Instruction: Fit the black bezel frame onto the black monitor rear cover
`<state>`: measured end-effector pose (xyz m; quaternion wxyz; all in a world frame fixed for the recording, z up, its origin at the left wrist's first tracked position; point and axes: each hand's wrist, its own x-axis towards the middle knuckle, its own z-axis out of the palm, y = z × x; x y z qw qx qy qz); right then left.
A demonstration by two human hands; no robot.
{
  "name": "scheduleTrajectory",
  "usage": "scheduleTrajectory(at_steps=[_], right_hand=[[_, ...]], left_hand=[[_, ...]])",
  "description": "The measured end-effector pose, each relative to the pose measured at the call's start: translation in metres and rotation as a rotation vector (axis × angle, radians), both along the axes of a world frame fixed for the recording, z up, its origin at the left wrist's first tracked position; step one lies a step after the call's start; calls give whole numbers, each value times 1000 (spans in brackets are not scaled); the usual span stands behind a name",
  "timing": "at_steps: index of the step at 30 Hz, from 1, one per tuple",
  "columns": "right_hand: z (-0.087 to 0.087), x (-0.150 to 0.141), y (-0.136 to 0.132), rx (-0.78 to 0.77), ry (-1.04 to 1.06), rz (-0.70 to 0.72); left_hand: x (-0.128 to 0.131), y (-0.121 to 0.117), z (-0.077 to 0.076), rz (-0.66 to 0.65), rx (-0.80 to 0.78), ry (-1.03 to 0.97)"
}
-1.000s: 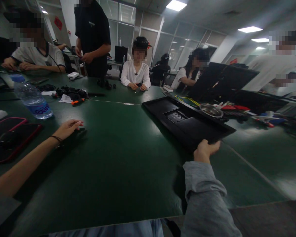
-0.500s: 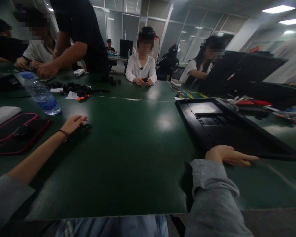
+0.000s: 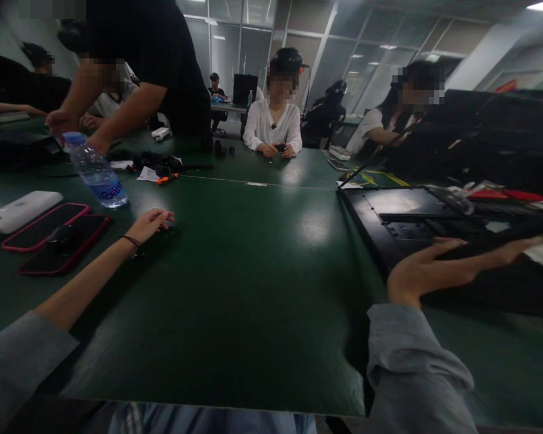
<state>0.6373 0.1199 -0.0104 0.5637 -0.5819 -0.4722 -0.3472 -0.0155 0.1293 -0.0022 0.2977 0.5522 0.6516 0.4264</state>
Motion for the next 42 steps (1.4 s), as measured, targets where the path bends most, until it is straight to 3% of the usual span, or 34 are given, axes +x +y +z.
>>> scheduleTrajectory(at_steps=[3, 7, 13, 18, 22, 25, 33, 37, 42], right_hand=[[15, -41, 14, -42, -178, 58], [21, -86, 11, -100, -288, 124], [22, -119, 9, -88, -30, 356], [10, -139, 13, -344, 248, 523], [3, -143, 17, -429, 373, 530], [-4, -138, 21, -531, 391, 508], [-41, -114, 45, -875, 275, 445], [-46, -110, 50, -846, 271, 450], [-34, -118, 38, -681, 271, 485]], left_hand=[[-4, 2, -4, -17, 5, -41], [-10, 7, -12, -17, 40, -89], [-22, 17, -28, 120, 255, -66], [-19, 11, -23, 240, 484, 64], [-7, -1, -10, 126, 378, 87], [-1, -6, -4, 112, 300, 110], [-11, 1, -19, 22, 64, 198], [-13, 1, -19, 46, 24, 281], [-5, -5, -6, 98, 96, 377]])
